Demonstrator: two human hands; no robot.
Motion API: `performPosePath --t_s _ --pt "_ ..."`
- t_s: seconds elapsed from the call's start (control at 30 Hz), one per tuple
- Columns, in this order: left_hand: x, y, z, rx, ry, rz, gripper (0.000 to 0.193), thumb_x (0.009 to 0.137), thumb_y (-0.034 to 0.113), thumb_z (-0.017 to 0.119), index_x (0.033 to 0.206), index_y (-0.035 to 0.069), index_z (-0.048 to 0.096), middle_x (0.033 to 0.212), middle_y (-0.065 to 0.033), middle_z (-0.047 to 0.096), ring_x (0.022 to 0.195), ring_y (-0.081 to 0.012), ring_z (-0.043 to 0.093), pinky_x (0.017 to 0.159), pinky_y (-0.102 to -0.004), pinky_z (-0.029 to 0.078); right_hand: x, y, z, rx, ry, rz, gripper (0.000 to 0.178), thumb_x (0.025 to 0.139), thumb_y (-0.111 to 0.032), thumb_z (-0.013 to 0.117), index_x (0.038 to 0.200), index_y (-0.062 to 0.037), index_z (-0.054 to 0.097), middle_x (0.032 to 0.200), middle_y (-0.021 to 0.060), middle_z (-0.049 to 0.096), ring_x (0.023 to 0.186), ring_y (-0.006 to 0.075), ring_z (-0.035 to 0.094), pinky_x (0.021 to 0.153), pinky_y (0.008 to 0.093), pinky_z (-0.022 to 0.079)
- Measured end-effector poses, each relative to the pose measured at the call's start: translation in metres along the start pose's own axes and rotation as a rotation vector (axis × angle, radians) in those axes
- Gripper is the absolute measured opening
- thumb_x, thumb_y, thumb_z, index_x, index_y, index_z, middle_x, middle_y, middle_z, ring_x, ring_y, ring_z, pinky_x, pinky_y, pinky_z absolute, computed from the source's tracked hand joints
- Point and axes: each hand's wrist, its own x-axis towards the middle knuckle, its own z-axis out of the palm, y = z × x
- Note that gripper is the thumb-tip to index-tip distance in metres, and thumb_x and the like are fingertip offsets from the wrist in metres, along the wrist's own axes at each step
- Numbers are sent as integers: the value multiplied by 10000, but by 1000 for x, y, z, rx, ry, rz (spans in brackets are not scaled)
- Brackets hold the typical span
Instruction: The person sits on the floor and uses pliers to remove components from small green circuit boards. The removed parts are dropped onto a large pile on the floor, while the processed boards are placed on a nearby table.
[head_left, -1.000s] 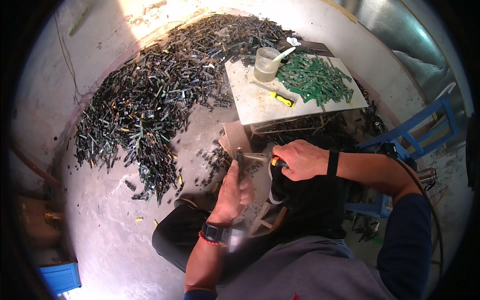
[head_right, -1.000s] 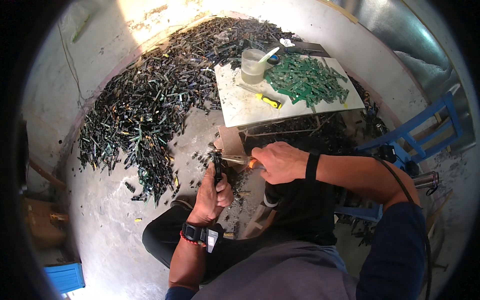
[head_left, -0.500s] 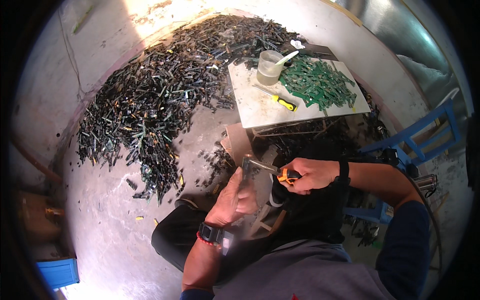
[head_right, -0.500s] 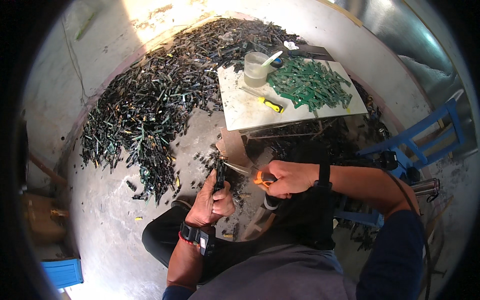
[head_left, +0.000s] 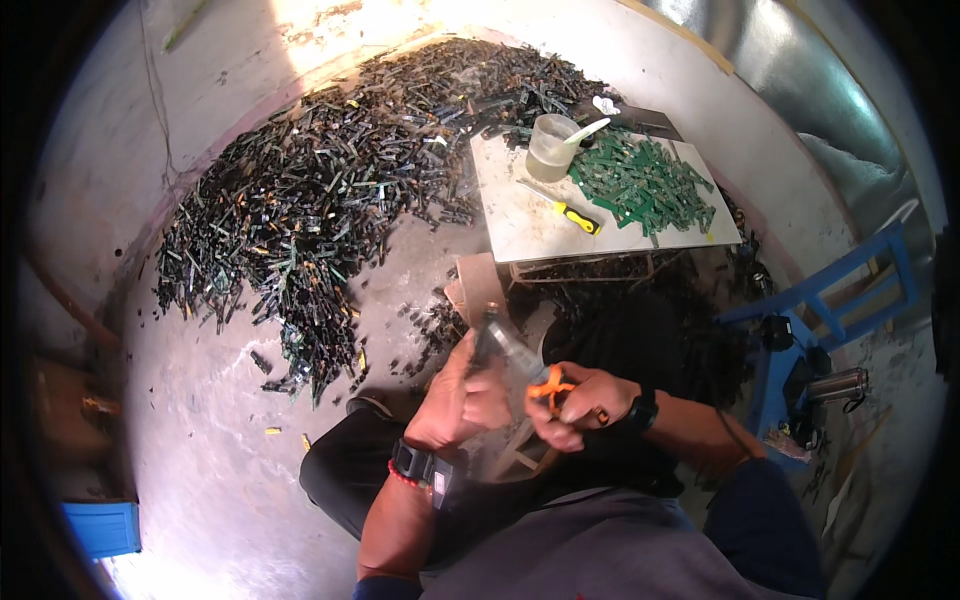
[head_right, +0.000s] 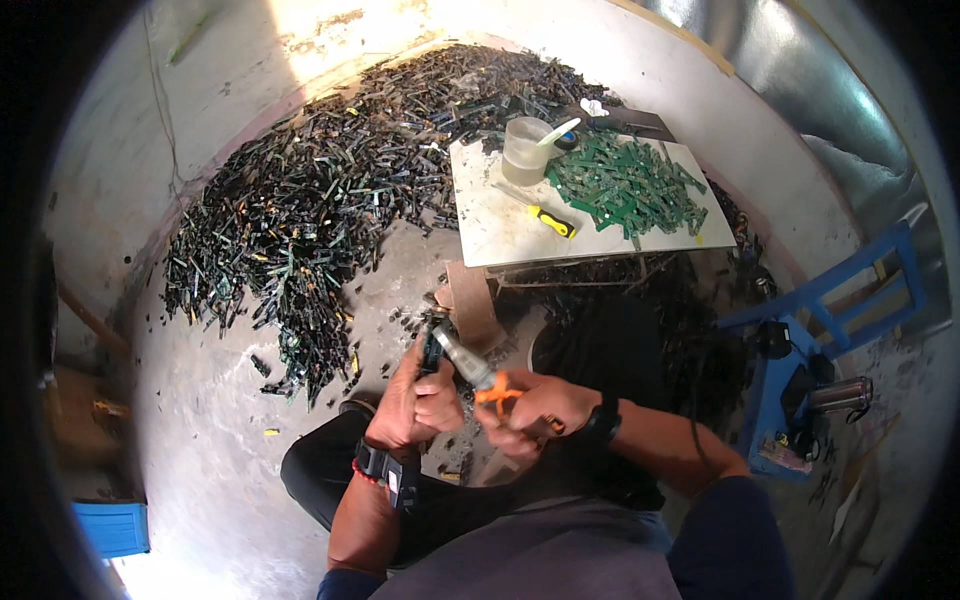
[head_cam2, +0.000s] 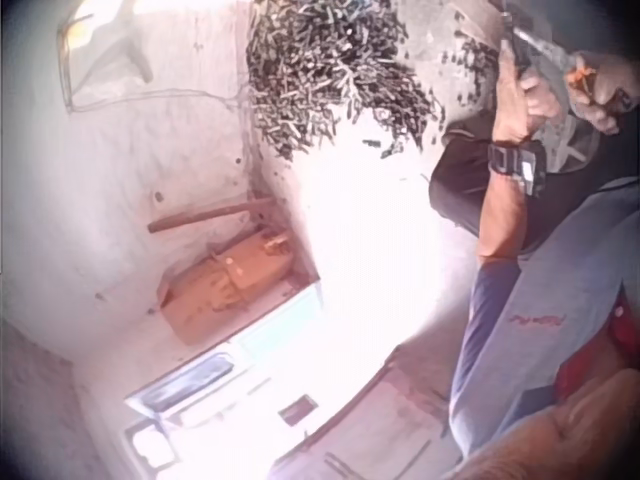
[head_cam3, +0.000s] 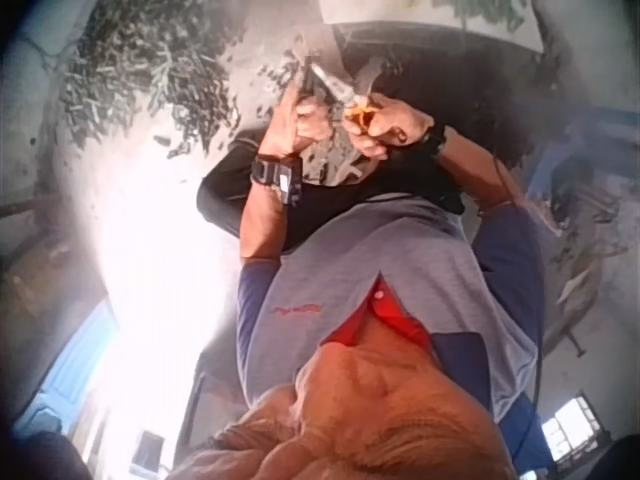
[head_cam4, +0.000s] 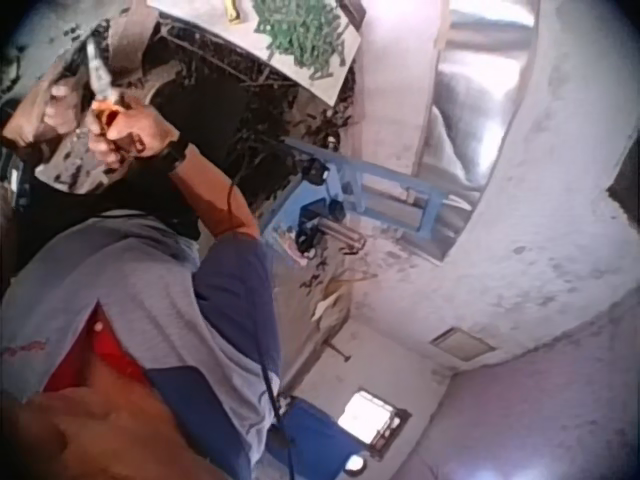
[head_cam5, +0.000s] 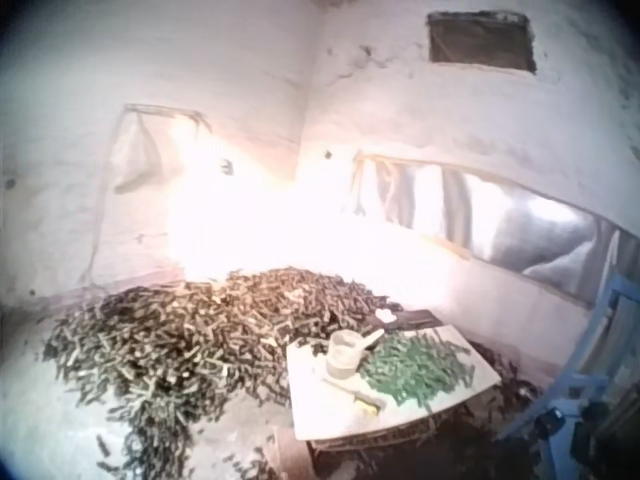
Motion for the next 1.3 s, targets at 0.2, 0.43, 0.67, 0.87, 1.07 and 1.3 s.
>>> performPosePath --t_s 0.2,0.43,0.67,0.87,1.07,1.3 --pt "14 6 -26 -315 -371 84 519 936 551 366 580 173 366 436 93 259 335 -57 201 344 -204 164 10 -7 27 -360 80 -89 231 726 -72 568 939 -3 511 709 81 529 614 150 495 589 269 407" --pt "18 3 -18 -271 -352 138 545 937 546 343 538 174 333 433 74 231 346 -73 200 344 -227 157 -11 -29 18 -1262 482 -97 187 792 -140 507 923 -7 495 635 103 531 574 210 536 543 333 410" --pt "20 3 -22 -270 -390 136 533 927 559 342 563 171 353 439 66 245 354 -79 222 362 -228 184 -10 -42 27 -1801 646 14 292 775 -179 517 969 38 490 669 223 564 687 397 574 594 452 436" --pt "21 4 -26 -222 -390 157 522 924 569 340 591 167 366 449 63 250 366 -94 222 387 -244 197 -7 -53 34 -2139 820 -69 272 763 -164 564 957 7 482 817 165 604 790 363 593 663 468 441" --pt "22 2 -26 -217 -373 150 522 925 571 328 597 166 354 453 63 241 368 -96 216 387 -244 189 -3 -65 39 -2126 765 56 244 747 -138 560 940 -2 496 780 158 607 753 341 601 635 442 445" --pt "23 2 -24 -166 -315 181 525 931 569 314 595 166 334 458 65 233 365 -94 213 380 -240 175 1 -76 42 -999 357 351 210 788 -143 530 948 -6 524 698 43 589 610 116 570 490 239 412"
